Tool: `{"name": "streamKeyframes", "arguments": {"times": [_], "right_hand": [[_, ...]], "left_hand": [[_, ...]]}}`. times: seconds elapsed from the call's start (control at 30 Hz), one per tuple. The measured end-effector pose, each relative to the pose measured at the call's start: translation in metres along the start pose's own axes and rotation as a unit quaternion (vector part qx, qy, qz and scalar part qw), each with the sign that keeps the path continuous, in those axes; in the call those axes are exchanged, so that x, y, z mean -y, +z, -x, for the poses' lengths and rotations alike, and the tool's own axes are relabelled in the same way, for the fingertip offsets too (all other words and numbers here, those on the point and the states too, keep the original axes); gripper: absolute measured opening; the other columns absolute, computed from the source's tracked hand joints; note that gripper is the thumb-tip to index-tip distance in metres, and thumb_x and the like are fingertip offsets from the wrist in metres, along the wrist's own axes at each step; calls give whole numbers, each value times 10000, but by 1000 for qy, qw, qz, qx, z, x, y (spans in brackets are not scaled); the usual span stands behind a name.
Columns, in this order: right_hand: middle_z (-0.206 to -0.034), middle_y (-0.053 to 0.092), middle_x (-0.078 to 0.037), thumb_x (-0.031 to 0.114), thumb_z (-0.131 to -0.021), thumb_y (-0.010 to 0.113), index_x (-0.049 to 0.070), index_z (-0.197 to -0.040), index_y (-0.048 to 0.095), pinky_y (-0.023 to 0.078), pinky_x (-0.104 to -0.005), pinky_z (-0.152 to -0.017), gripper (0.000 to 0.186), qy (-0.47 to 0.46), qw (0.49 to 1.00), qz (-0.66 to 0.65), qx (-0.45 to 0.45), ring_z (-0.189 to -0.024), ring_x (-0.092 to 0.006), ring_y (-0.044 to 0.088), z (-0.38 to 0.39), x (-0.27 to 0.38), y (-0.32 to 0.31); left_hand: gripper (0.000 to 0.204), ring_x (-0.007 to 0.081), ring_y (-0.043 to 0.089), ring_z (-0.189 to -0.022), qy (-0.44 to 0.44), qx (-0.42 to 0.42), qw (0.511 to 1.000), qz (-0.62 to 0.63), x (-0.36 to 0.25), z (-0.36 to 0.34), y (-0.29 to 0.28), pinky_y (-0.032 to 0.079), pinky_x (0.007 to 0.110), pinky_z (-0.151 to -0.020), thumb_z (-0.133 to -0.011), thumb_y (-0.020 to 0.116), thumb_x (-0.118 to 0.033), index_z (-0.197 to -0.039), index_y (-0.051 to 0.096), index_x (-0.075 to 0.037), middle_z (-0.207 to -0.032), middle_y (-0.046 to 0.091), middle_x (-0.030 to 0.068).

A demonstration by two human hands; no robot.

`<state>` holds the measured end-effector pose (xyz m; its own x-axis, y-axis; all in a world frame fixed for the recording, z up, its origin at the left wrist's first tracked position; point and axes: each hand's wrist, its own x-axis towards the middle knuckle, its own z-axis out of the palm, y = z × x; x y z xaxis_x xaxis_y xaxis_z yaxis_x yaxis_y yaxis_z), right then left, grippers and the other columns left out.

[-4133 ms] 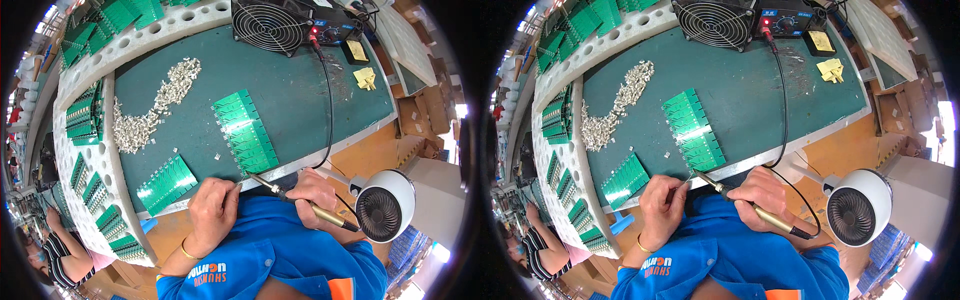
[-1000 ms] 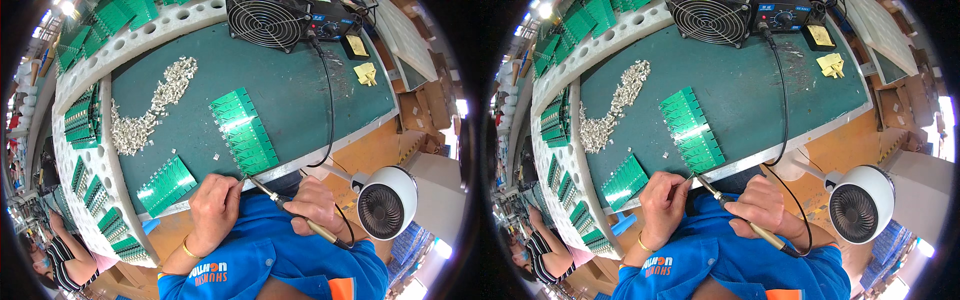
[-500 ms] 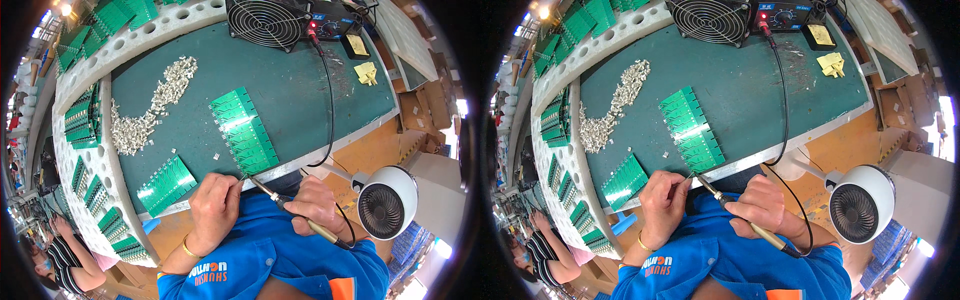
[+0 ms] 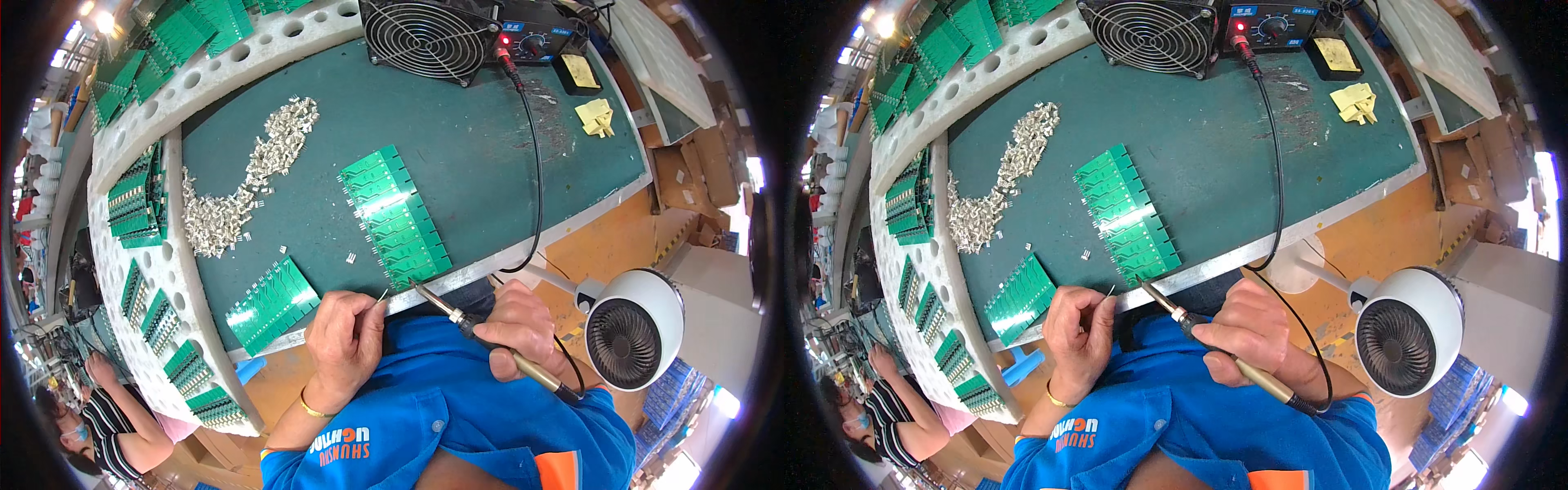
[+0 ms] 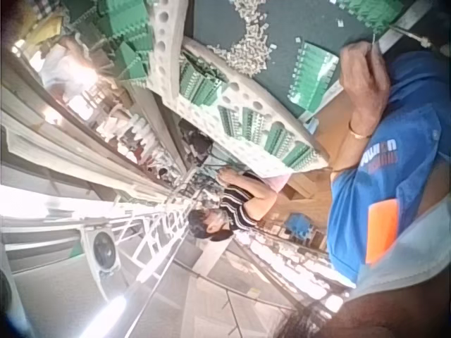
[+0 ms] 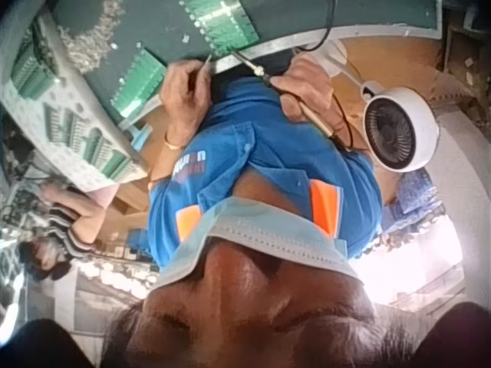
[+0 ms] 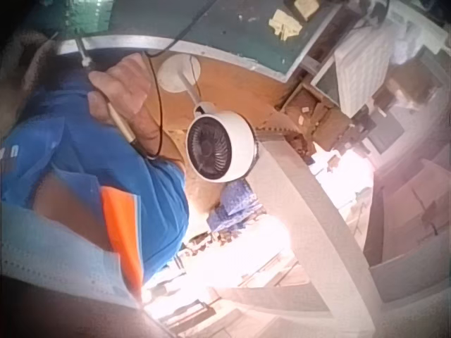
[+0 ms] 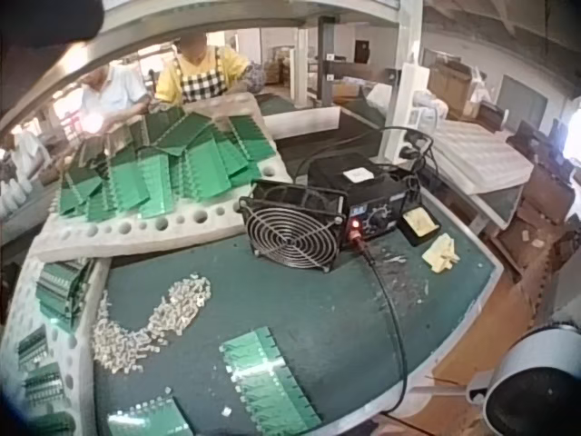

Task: The person solders electronic components onto a circuit board using a soldering iron and solder wire, then turns and holds the board by hand.

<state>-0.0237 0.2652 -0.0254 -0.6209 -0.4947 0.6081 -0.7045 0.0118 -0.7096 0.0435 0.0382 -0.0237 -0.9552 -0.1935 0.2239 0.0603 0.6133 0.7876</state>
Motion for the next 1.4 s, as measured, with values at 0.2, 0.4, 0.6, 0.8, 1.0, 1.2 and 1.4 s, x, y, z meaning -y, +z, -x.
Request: {"name": "streamKeyframes", "arguments": {"times": [0.2, 0.4, 0.6, 0.8, 1.0, 1.2, 1.4], "right_hand": [[-642, 577, -28, 250, -945, 604, 22, -979, 641, 383, -336, -519, 234, 0, 999, -27, -38, -513, -181, 514, -7, -8, 6], [-642, 569, -41, 283, -971, 583, 4, -1000, 623, 390, -342, -510, 283, -2, 995, -63, -71, -505, -178, 501, -21, -24, 12], [-652, 564, -51, 305, -987, 557, -4, -1018, 609, 397, -355, -523, 315, 6, 992, -109, -68, -519, -193, 499, -33, -39, 11], [-690, 492, -61, 422, -1039, 399, 27, -1029, 547, 360, -359, -590, 422, 95, 976, -160, -113, -565, -169, 426, -31, -40, 16], [-679, 460, -52, 417, -1041, 380, 32, -992, 529, 345, -364, -618, 416, 144, 963, -184, -136, -593, -164, 397, -32, -40, 19], [-672, 454, -55, 415, -1039, 387, 29, -992, 530, 335, -365, -618, 414, 153, 959, -188, -146, -596, -170, 392, -32, -39, 21], [-664, 457, -63, 408, -1039, 392, 22, -985, 536, 328, -365, -607, 415, 155, 959, -188, -147, -592, -175, 388, -34, -39, 22]], "left_hand": [[182, 234, 596, -613, 65, -55, 995, -53, 9, 9, 5, 471, 319, -514, -777, 778, -13, -856, 614, -21, -762, 612, 111], [206, 247, 602, -633, 102, -70, 990, -61, 14, 11, 6, 478, 317, -523, -797, 761, -11, -906, 586, -17, -767, 616, 110], [225, 252, 601, -638, 99, -79, 989, -75, 16, 14, 8, 483, 320, -531, -796, 749, -3, -934, 572, -26, -772, 615, 108], [168, 239, 576, -637, 85, -83, 991, -66, 11, 13, 9, 471, 320, -576, -827, 706, 6, -890, 551, -17, -752, 602, 123], [208, 249, 585, -618, 88, -74, 991, -66, 13, 13, 8, 475, 330, -541, -793, 732, 10, -893, 554, -29, -749, 606, 123], [264, 216, 612, -608, 113, -62, 988, -79, 16, 12, 7, 461, 299, -501, -746, 797, -44, -918, 597, -65, -750, 634, 58], [247, 209, 603, -585, 141, -67, 985, -69, 20, 12, 8, 458, 293, -495, -737, 798, -39, -903, 616, -53, -750, 629, 73]]}}
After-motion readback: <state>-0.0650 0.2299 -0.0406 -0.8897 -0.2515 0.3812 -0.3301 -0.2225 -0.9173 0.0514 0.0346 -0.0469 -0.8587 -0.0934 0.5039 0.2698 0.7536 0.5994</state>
